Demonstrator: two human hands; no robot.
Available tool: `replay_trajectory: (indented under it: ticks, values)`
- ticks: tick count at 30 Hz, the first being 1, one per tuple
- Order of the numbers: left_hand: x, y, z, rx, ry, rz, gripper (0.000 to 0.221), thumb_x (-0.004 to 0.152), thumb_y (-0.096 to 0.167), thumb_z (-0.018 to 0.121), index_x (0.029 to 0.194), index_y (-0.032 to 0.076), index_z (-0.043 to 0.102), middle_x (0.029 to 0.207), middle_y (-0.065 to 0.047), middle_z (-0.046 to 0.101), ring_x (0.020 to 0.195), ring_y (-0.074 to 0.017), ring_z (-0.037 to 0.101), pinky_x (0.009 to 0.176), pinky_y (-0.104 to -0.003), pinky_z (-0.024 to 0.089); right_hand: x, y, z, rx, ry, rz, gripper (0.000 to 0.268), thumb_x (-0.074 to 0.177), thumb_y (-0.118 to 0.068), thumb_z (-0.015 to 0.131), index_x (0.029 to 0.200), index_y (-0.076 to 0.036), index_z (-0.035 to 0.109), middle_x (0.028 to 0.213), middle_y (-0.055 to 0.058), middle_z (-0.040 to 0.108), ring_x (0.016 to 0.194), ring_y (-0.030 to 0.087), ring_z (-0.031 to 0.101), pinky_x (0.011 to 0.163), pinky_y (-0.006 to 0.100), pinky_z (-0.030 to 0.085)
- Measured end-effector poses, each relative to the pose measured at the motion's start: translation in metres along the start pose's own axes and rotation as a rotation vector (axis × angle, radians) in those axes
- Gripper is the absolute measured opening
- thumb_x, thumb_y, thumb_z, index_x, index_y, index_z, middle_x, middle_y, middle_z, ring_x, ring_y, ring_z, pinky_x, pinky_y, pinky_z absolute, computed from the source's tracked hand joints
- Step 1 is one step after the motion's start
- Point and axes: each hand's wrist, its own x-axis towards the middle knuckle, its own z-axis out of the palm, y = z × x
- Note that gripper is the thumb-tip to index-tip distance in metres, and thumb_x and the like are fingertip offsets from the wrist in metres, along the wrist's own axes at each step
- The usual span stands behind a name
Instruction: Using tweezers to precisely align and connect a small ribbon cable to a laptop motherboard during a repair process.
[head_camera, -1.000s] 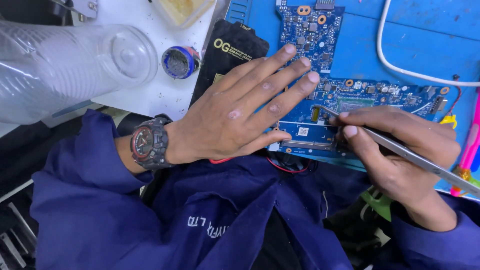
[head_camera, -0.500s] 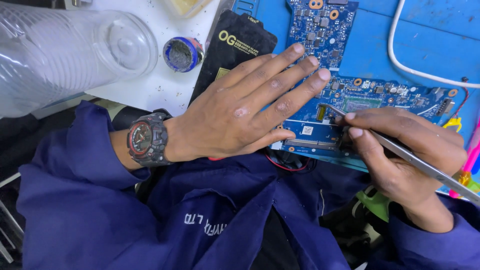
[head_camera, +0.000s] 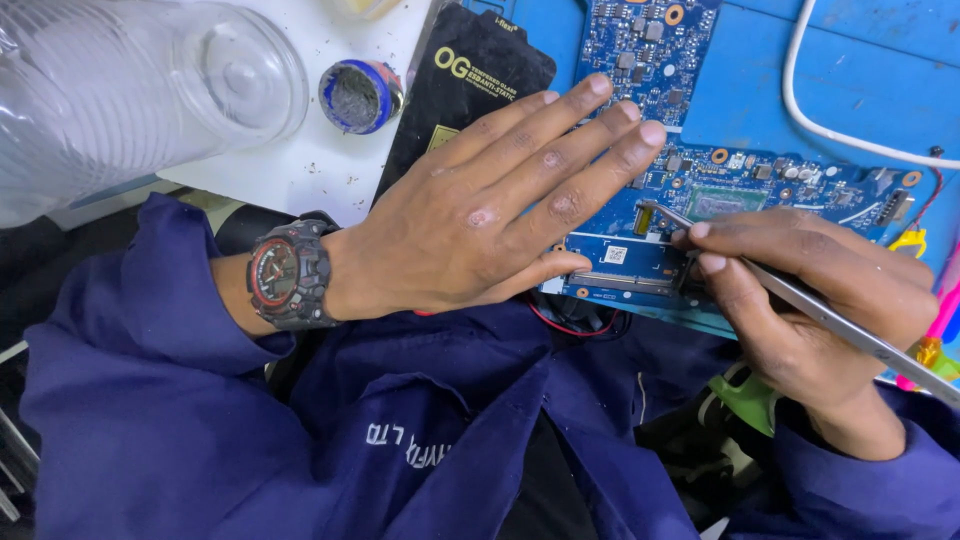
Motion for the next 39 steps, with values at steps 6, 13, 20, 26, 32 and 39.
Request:
replay_trajectory:
  ticks: [6, 13, 20, 26, 32, 39]
  values:
    - [-0.001, 0.001, 0.000, 0.001, -0.013, -0.015, 0.104, 0.108, 0.063, 0.100, 0.158, 0.003, 0.033, 0.162, -0.015, 0.047, 0.153, -0.0337, 0.042, 0.129, -0.044, 0.045, 0.000, 0.000, -0.002, -0.028, -0.026, -0.010, 0.013, 0.102, 0.004, 0.065, 0.101, 0.015, 0.072, 0.100, 0.027, 0.074, 0.091, 0.036, 0.076, 0.082, 0.040, 0.059]
    - [-0.001, 0.001, -0.001, 0.007, -0.006, -0.013, 0.104, 0.106, 0.064, 0.101, 0.158, 0.003, 0.034, 0.161, -0.015, 0.048, 0.152, -0.0332, 0.043, 0.128, -0.044, 0.045, -0.001, 0.000, -0.001, -0.048, -0.017, 0.000, 0.012, 0.102, 0.004, 0.068, 0.102, 0.015, 0.073, 0.099, 0.028, 0.074, 0.091, 0.037, 0.076, 0.081, 0.040, 0.059]
    - [-0.002, 0.002, 0.001, 0.018, -0.008, -0.022, 0.108, 0.104, 0.065, 0.102, 0.158, 0.003, 0.031, 0.162, -0.014, 0.047, 0.153, -0.0330, 0.043, 0.129, -0.044, 0.045, -0.002, 0.001, 0.001, -0.033, -0.001, -0.021, 0.011, 0.101, 0.006, 0.068, 0.101, 0.015, 0.072, 0.100, 0.028, 0.074, 0.093, 0.038, 0.076, 0.083, 0.041, 0.060]
    - [-0.002, 0.002, 0.000, 0.012, -0.015, -0.028, 0.107, 0.103, 0.065, 0.100, 0.159, 0.003, 0.032, 0.163, -0.014, 0.047, 0.153, -0.0331, 0.041, 0.128, -0.043, 0.043, -0.006, 0.001, 0.005, -0.034, 0.055, 0.028, 0.012, 0.104, 0.007, 0.067, 0.104, 0.018, 0.071, 0.101, 0.030, 0.074, 0.096, 0.040, 0.076, 0.087, 0.042, 0.059]
    - [-0.002, 0.001, 0.000, 0.030, 0.043, -0.025, 0.102, 0.104, 0.063, 0.097, 0.158, 0.003, 0.034, 0.160, -0.015, 0.050, 0.151, -0.0332, 0.045, 0.126, -0.043, 0.046, -0.005, -0.009, -0.008, -0.007, 0.091, 0.023, 0.006, 0.105, 0.013, 0.064, 0.106, 0.018, 0.066, 0.098, 0.031, 0.070, 0.087, 0.035, 0.073, 0.079, 0.038, 0.058]
    - [-0.008, 0.003, 0.005, 0.055, 0.080, -0.040, 0.100, 0.100, 0.061, 0.095, 0.159, 0.005, 0.036, 0.159, -0.014, 0.051, 0.149, -0.0330, 0.045, 0.124, -0.043, 0.045, 0.016, 0.005, -0.009, -0.088, 0.012, -0.125, 0.033, 0.091, -0.012, 0.075, 0.098, 0.020, 0.069, 0.091, 0.031, 0.070, 0.084, 0.041, 0.073, 0.077, 0.045, 0.058]
